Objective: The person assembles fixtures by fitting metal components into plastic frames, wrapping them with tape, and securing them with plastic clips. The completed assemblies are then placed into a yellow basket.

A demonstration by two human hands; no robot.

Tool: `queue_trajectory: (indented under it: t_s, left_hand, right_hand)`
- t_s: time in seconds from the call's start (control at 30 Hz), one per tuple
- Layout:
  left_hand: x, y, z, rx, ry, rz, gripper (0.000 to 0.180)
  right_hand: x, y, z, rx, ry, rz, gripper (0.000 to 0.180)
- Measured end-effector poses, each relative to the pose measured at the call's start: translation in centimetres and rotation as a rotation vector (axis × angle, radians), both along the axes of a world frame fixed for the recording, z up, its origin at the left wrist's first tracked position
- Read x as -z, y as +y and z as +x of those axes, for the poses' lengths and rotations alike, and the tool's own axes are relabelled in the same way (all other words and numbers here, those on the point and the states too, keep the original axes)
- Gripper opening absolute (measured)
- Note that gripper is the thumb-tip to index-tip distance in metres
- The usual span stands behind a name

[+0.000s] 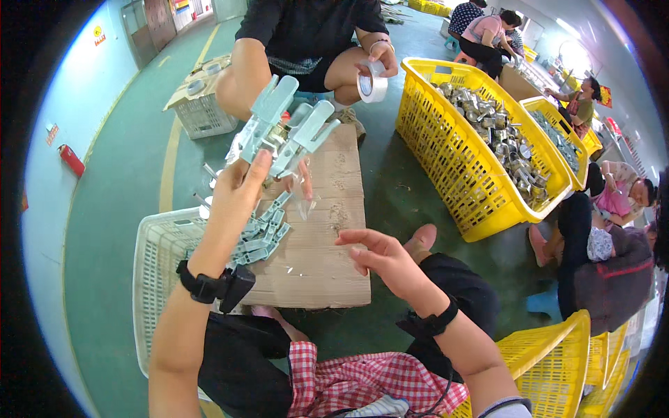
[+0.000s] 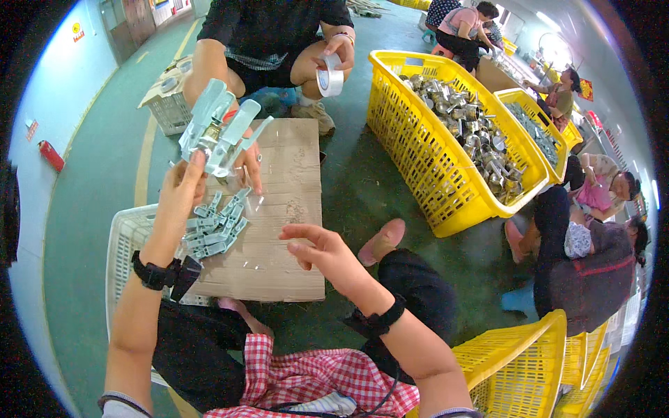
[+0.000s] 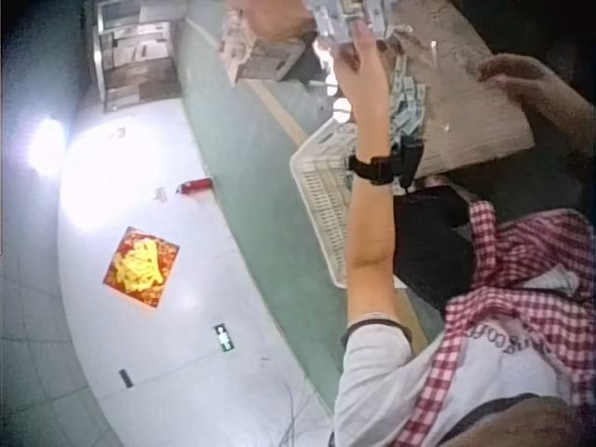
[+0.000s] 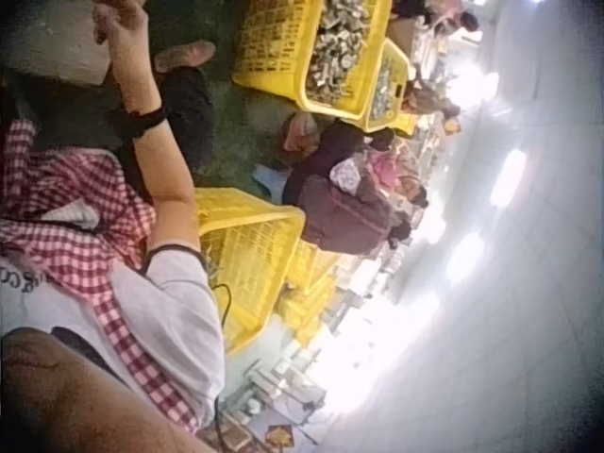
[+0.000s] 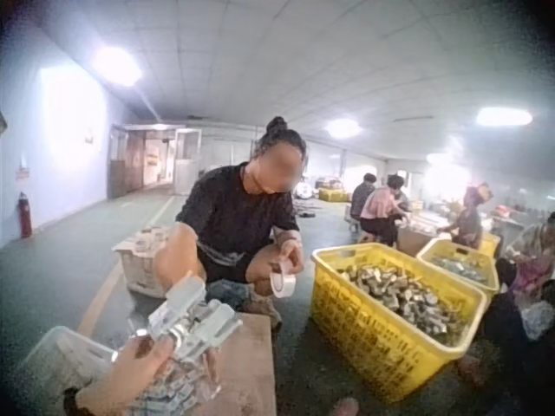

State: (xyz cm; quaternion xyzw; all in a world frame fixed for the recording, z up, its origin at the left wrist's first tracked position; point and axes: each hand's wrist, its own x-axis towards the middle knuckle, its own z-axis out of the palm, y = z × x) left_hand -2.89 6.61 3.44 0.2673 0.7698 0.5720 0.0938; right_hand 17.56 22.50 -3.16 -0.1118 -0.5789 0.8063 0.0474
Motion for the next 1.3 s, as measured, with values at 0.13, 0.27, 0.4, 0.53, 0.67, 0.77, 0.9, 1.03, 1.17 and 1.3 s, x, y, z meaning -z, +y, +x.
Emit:
queue_trajectory:
  t_s: [0.13, 0.27, 0.4, 0.53, 0.67, 0.77, 0.9, 1.03, 1.17, 1.3]
  left_hand:
    - [-2.4, -0.3, 1.7, 0.048, -0.082, 0.112, 0.054]
    - [-3.7, -1.4, 2.2, 0.138, -0.034, 0.061, 0.043]
    - [-4.0, -0.9, 3.0, 0.118, -0.048, 0.085, 0.045]
    - [-4.1, -1.6, 2.1, 0.096, -0.039, 0.13, 0.046]
    - [-4.0, -2.8, 0.3, -0.011, 0.087, 0.115, 0.044]
    - [-4.1, -3.4, -0.7, -0.118, 0.15, 0.143, 0.046]
    - [-4.3, -3.6, -0.9, -0.099, 0.273, 0.093, 0.05]
    - [-5.0, -3.9, -0.5, -0.109, 0.304, 0.033, 0.051]
    - [-4.7, -2.9, 0.3, -0.034, 0.128, 0.166, 0.048]
    - [-4.2, -2.4, 1.6, 0.161, -0.261, 0.232, 0.049]
  right_hand:
    - [1.2, 0.3, -1.0, 0.046, 0.022, 0.361, 0.044]
    - [-0.9, -0.8, -3.4, 0.338, 0.371, 0.943, 0.058]
    - [-1.0, -1.0, -7.3, 0.366, 0.502, 0.828, 0.056]
    - [-0.2, -0.2, -7.6, 0.069, 0.298, 0.561, 0.032]
    - [-0.4, -1.2, -6.2, 0.265, 0.38, 0.649, 0.009]
    - [-2.6, -1.9, -4.1, 0.216, 0.465, 0.774, 0.007]
    - [-2.5, -2.0, -1.8, 0.077, 0.414, 0.548, 0.008]
    - [-3.1, -1.4, -1.2, 0.112, 0.337, 0.414, 0.009]
    - [-2.6, -1.5, -1.2, 0.136, 0.225, 0.196, 0.01]
    - [-2.0, -0.6, -1.7, 0.197, 0.151, 0.28, 0.012]
